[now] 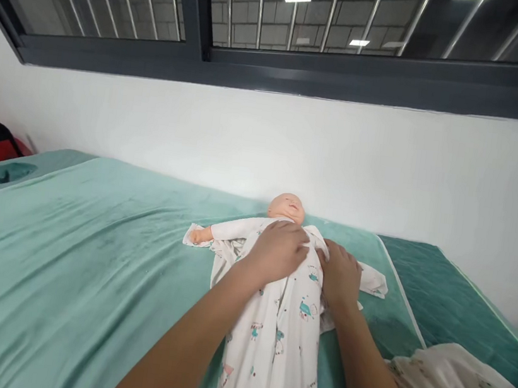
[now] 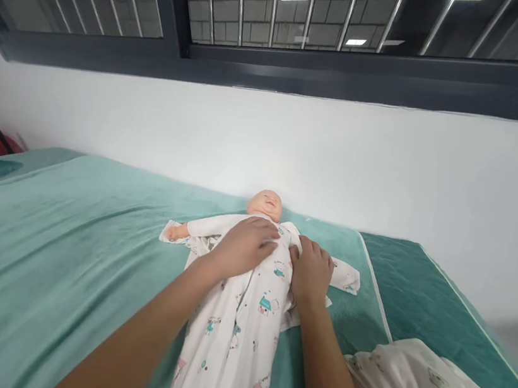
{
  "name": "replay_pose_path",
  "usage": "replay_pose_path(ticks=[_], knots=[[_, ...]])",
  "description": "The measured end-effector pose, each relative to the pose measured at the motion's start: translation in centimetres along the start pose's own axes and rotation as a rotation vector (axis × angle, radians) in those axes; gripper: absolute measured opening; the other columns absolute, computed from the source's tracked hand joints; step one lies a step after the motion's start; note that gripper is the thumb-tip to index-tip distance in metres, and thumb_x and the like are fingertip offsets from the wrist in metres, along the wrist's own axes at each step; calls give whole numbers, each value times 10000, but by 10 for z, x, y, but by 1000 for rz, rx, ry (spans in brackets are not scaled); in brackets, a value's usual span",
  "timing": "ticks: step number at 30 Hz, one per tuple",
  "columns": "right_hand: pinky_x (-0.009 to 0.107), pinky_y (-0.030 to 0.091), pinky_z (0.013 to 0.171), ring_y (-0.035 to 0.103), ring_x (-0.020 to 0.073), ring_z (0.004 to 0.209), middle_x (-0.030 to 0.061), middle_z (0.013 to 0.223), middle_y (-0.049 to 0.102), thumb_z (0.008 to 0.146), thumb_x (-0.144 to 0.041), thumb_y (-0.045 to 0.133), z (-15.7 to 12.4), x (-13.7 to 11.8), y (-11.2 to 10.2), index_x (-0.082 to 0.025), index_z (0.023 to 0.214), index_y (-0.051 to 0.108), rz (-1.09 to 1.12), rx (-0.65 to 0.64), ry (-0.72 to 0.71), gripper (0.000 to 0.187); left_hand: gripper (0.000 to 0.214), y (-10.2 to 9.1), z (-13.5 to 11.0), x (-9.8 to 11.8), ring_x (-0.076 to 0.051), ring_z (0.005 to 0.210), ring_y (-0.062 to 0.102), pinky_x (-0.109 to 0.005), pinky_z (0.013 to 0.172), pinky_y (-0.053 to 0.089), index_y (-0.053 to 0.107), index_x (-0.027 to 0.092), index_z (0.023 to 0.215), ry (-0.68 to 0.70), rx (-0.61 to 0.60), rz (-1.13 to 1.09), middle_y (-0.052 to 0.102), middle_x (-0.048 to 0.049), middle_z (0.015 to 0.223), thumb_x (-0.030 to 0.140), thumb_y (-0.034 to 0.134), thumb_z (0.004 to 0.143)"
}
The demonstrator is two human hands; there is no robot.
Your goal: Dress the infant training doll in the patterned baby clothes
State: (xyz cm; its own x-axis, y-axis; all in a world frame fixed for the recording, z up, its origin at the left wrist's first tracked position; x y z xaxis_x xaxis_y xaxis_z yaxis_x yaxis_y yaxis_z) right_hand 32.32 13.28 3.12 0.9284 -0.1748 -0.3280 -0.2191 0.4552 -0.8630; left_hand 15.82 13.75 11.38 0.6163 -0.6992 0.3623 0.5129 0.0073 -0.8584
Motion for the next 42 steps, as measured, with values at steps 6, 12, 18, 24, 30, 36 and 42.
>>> replay_pose_path(ticks=[6,12,18,24,30,36,42], knots=[[337,344,750,618,260,999,89,1047,710,932,-228,427,7,18,-7,-218,1166,625,34,-9,191,306,295,45,54,27,-288,1194,512,-515,1089,311,676,192,1090,-90,-397,396,610,-113,1257,312,554,850],[360,374,806,606,289,1045,121,1075,700,944,-333,435,4,22,-6,-179,1069,653,-20,-46,150,295,364,77,80,25,-308,1202,504,-488,998,361,666,201,1177,-166,-535,477,587,-142,1317,312,554,850],[383,410,834,640,285,992,130,993,718,916,-330,434,7,39,-5,-186,1031,687,41,-51,260,313,372,67,88,10,-316,1185,536,-471,958,388,663,189,1177,-168,-522,497,622,-155,1271,232,598,814],[422,432,867,609,319,1082,161,1077,700,913,-376,416,9,44,1,-183,1115,677,129,-86,327,383,307,82,86,16,-325,1204,524,-481,970,390,686,164,1120,-73,-537,498,620,-174,1270,211,581,836],[409,439,827,635,313,1033,159,1051,704,909,-406,409,13,47,8,-193,1079,684,176,-141,370,387,245,110,97,22,-262,1121,609,-448,1003,392,704,204,1034,23,-600,443,701,-112,1177,218,645,797],[373,430,790,649,289,929,156,972,711,901,-355,394,14,52,10,-160,1047,683,233,-108,375,377,196,112,101,22,-280,1052,655,-447,943,436,727,194,950,-2,-611,489,739,-122,1064,192,689,759],[341,418,727,624,266,863,149,972,711,862,-348,405,13,62,9,-152,1029,668,348,-3,398,368,274,84,95,21,-303,1076,648,-473,928,434,699,156,1072,12,-558,550,705,-172,1154,137,608,814]])
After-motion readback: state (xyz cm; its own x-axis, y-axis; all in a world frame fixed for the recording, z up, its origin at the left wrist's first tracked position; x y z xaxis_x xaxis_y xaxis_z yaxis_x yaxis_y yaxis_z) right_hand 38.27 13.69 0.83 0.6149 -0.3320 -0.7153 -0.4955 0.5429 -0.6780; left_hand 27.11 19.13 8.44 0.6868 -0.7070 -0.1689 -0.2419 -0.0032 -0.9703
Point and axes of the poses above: each hand's wrist, its own z-axis towards the middle knuckle, its own y-axis out of the palm, x = y × z, the point moved 4 cm from there along z, towards the middle knuckle
